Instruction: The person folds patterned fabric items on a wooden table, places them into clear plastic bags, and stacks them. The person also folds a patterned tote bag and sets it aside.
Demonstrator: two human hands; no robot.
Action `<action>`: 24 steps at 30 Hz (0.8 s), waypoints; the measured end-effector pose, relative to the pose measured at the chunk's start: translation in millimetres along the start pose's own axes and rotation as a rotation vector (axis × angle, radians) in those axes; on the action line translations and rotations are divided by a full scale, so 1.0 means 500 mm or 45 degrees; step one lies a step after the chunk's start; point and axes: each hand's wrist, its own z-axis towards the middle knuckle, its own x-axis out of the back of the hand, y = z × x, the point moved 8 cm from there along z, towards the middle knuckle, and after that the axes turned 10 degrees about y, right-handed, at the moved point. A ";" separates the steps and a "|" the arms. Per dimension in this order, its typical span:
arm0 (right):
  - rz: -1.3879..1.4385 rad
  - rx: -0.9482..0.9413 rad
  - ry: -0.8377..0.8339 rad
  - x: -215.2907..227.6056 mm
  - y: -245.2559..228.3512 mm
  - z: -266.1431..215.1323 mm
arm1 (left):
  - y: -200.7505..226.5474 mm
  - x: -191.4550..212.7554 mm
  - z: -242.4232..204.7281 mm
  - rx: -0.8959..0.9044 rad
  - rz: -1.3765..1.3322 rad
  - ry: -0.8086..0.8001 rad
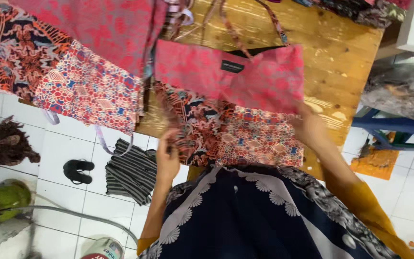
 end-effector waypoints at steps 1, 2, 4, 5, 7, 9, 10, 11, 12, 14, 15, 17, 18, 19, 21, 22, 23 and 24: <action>0.442 0.295 -0.062 -0.001 -0.109 0.027 | 0.052 -0.042 -0.007 -0.062 0.024 -0.218; 0.884 0.599 -0.110 0.006 -0.216 0.053 | 0.101 -0.089 -0.017 -0.129 0.049 -0.432; 0.934 1.094 0.120 0.009 -0.407 0.137 | 0.176 -0.163 -0.031 -0.085 0.004 -0.670; 0.649 0.887 -0.013 -0.059 -0.477 0.210 | 0.204 -0.190 -0.034 -0.089 0.047 -0.762; 0.269 0.707 -0.186 -0.179 -0.561 0.286 | 0.232 -0.212 -0.062 -0.052 0.131 -0.922; 0.191 0.777 -0.160 -0.244 -0.599 0.328 | 0.253 -0.166 -0.054 -0.049 0.071 -0.717; 0.206 0.806 -0.088 -0.256 -0.612 0.359 | 0.261 -0.137 -0.045 -0.063 0.038 -0.620; 0.242 0.834 -0.001 -0.254 -0.635 0.402 | 0.266 -0.069 -0.034 -0.078 0.089 -0.422; 0.305 0.847 0.090 -0.250 -0.639 0.434 | 0.272 -0.006 -0.032 -0.088 0.121 -0.240; 0.643 0.740 0.104 -0.264 -0.648 0.486 | 0.223 0.083 -0.052 0.430 -0.010 -0.063; 0.671 0.859 0.127 -0.304 -0.668 0.442 | 0.236 0.080 -0.092 0.378 0.108 -0.168; 0.729 1.167 0.330 -0.281 -0.759 0.444 | 0.277 0.038 -0.057 0.108 0.349 -0.352; 0.892 1.076 0.038 -0.321 -0.771 0.433 | 0.297 0.000 -0.054 0.078 0.196 -0.422; 0.853 1.020 -0.076 -0.354 -0.768 0.413 | 0.312 -0.046 -0.049 0.047 0.044 -0.494; 0.735 0.941 -0.348 -0.460 -0.764 0.312 | 0.313 -0.135 -0.073 -0.132 -0.045 -0.639; 0.697 0.893 -0.446 -0.491 -0.758 0.284 | 0.291 -0.186 -0.084 -0.162 0.017 -0.728; 0.665 0.851 -0.538 -0.515 -0.761 0.264 | 0.265 -0.215 -0.100 -0.192 0.081 -0.815; 0.627 0.806 -0.623 -0.538 -0.754 0.240 | 0.232 -0.221 -0.103 -0.123 -0.004 -0.799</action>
